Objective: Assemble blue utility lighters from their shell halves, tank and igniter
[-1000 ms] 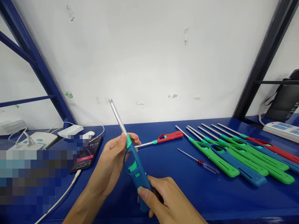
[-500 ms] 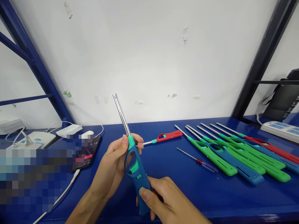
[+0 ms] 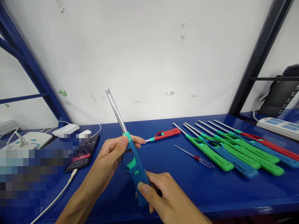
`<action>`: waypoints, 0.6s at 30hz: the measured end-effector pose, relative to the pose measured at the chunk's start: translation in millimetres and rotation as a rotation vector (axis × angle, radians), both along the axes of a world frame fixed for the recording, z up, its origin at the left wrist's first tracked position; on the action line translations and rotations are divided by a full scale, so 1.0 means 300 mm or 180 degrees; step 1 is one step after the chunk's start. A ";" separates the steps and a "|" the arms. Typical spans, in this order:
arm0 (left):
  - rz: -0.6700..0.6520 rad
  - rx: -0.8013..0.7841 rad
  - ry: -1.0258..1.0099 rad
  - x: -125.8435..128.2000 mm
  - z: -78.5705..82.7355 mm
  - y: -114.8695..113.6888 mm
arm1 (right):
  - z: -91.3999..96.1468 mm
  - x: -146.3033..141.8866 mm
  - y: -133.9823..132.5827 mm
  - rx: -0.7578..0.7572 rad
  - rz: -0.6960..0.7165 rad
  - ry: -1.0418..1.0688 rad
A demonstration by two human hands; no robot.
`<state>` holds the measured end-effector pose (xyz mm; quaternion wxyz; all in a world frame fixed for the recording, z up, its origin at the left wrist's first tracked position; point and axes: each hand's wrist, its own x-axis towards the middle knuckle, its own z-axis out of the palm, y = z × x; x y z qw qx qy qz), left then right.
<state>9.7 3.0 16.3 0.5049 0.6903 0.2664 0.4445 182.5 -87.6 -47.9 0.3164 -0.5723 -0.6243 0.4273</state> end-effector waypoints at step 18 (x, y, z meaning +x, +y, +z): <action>-0.0059 -0.0051 0.0160 0.008 0.005 0.003 | 0.028 -0.017 0.029 0.0564 -0.0153 0.0262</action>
